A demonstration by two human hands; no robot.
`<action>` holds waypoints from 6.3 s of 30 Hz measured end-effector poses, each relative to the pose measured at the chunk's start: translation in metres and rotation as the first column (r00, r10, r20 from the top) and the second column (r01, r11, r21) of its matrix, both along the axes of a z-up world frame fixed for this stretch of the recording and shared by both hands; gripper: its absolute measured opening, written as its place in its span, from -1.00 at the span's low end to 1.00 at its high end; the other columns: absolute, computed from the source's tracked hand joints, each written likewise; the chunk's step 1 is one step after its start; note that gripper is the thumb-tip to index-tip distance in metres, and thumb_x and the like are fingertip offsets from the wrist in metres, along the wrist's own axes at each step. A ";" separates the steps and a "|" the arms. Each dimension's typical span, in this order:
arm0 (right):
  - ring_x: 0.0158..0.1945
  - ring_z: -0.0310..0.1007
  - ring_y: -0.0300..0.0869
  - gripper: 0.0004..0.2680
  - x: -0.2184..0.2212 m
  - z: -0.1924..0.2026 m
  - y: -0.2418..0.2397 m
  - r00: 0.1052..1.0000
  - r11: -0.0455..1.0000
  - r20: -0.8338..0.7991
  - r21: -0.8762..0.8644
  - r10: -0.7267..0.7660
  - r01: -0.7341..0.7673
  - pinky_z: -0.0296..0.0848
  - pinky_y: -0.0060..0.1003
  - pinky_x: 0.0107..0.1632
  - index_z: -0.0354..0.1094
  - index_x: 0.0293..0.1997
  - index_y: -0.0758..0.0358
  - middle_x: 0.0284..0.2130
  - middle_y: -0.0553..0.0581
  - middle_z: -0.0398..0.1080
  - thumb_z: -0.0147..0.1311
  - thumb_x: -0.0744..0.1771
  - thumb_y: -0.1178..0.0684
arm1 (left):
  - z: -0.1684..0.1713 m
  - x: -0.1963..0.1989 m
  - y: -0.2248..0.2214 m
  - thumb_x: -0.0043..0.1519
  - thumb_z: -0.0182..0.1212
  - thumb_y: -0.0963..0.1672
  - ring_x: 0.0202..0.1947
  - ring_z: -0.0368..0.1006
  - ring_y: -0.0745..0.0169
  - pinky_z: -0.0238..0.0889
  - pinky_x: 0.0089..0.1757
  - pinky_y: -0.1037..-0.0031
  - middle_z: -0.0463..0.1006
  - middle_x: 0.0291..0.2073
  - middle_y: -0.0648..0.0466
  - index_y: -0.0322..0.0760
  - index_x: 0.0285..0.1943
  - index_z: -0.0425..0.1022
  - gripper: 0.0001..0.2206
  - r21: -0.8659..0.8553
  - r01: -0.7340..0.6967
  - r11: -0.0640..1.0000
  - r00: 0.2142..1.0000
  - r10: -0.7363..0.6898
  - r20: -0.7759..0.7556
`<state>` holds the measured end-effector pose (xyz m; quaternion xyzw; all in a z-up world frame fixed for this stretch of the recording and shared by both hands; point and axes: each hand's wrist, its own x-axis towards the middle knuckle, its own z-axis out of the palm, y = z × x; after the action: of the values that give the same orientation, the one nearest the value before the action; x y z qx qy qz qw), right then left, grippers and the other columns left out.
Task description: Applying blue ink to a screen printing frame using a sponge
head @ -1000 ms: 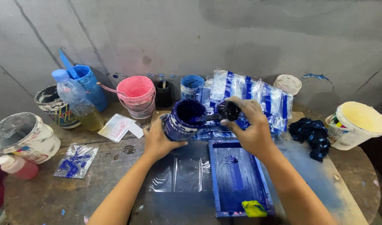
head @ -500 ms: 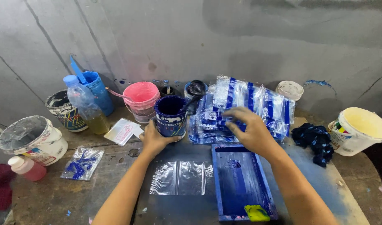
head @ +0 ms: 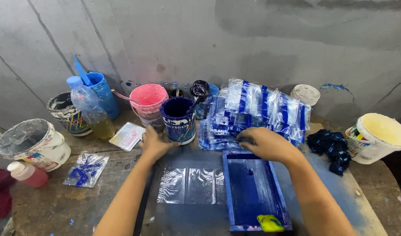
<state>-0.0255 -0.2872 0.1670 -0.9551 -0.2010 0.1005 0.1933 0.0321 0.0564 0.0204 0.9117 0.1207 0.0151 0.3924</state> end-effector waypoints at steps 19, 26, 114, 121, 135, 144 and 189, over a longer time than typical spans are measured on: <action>0.03 0.58 0.06 -0.87 -0.064 0.020 -0.040 0.935 0.993 0.346 0.115 -0.075 0.037 0.50 -0.13 0.11 0.57 -0.12 0.19 -0.15 0.22 0.61 0.11 0.33 0.11 | 0.042 -0.059 -0.024 0.02 0.53 0.14 0.25 0.32 -0.31 0.13 0.13 -0.32 0.37 0.21 -0.17 -0.21 0.16 0.30 -0.32 0.451 0.230 0.863 0.937 -0.321 0.137; 0.15 0.48 -0.07 -0.81 -0.121 -0.054 -0.083 0.994 0.994 0.026 -0.023 -0.108 0.108 0.49 -0.15 0.19 0.56 0.00 0.07 0.03 0.10 0.51 0.05 0.34 0.03 | 0.080 -0.126 -0.093 0.10 0.49 0.12 0.46 0.02 -0.21 -0.16 0.30 -0.15 0.21 0.41 -0.20 -0.34 0.36 0.26 -0.23 0.311 0.732 0.606 0.641 -0.767 -0.016; -0.02 0.43 0.13 -0.81 -0.159 -0.189 -0.044 0.853 0.937 0.424 0.027 0.305 -0.348 0.43 -0.01 0.08 0.44 0.03 0.44 -0.10 0.34 0.46 0.08 0.33 0.24 | 0.027 -0.135 -0.126 -0.05 0.21 0.39 0.50 -0.19 -0.33 -0.40 0.26 -0.45 0.02 0.51 0.00 -0.22 0.24 0.27 -0.09 0.397 0.770 0.499 0.587 -0.798 -0.135; 0.27 0.34 -0.03 -0.75 -0.091 -0.127 -0.043 0.983 0.978 -0.025 0.099 -0.182 0.183 0.32 -0.06 0.36 0.45 0.11 0.18 0.16 0.18 0.39 -0.06 0.34 0.22 | 0.029 -0.122 -0.122 0.11 0.27 0.27 0.52 -0.16 -0.24 -0.53 0.25 -0.53 0.19 0.45 0.04 -0.19 0.02 0.32 -0.38 0.423 0.762 0.490 0.549 -0.836 -0.019; 0.06 0.37 0.03 -0.77 -0.018 -0.162 -0.047 0.940 0.996 0.339 0.064 0.042 -0.067 0.31 -0.04 0.11 0.48 0.05 0.23 -0.04 0.13 0.47 -0.05 0.33 0.18 | 0.037 -0.118 -0.123 0.04 0.08 0.36 0.54 -0.26 -0.24 -0.70 0.25 -0.59 0.03 0.52 0.10 -0.16 0.41 0.24 -0.11 0.421 0.761 0.493 0.589 -0.797 -0.131; 0.02 0.42 0.03 -0.71 -0.127 -0.159 -0.060 0.927 0.984 0.335 0.006 0.167 -0.180 0.32 -0.02 0.04 0.46 0.10 0.25 -0.08 0.20 0.50 0.01 0.28 0.31 | 0.045 -0.120 -0.124 0.01 0.11 0.36 0.56 -0.29 -0.19 -0.72 0.26 -0.58 0.01 0.52 0.22 -0.07 0.44 0.19 -0.10 0.369 0.769 0.522 0.611 -0.770 -0.183; 0.03 0.40 -0.09 -0.80 -0.092 -0.135 -0.088 0.938 0.990 0.329 -0.055 -0.106 0.131 0.26 -0.04 0.14 0.51 -0.01 0.13 -0.08 0.08 0.52 0.03 0.31 0.14 | 0.051 -0.119 -0.126 0.06 0.13 0.34 0.59 -0.54 -0.10 -0.82 0.31 -0.46 -0.17 0.59 0.22 -0.16 0.48 0.12 -0.08 0.333 0.798 0.501 0.586 -0.773 -0.242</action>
<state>-0.1173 -0.3749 0.0316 -0.9755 -0.1685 -0.0628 0.1267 -0.0873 -0.0696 0.0715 0.9265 -0.3004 -0.1676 0.1529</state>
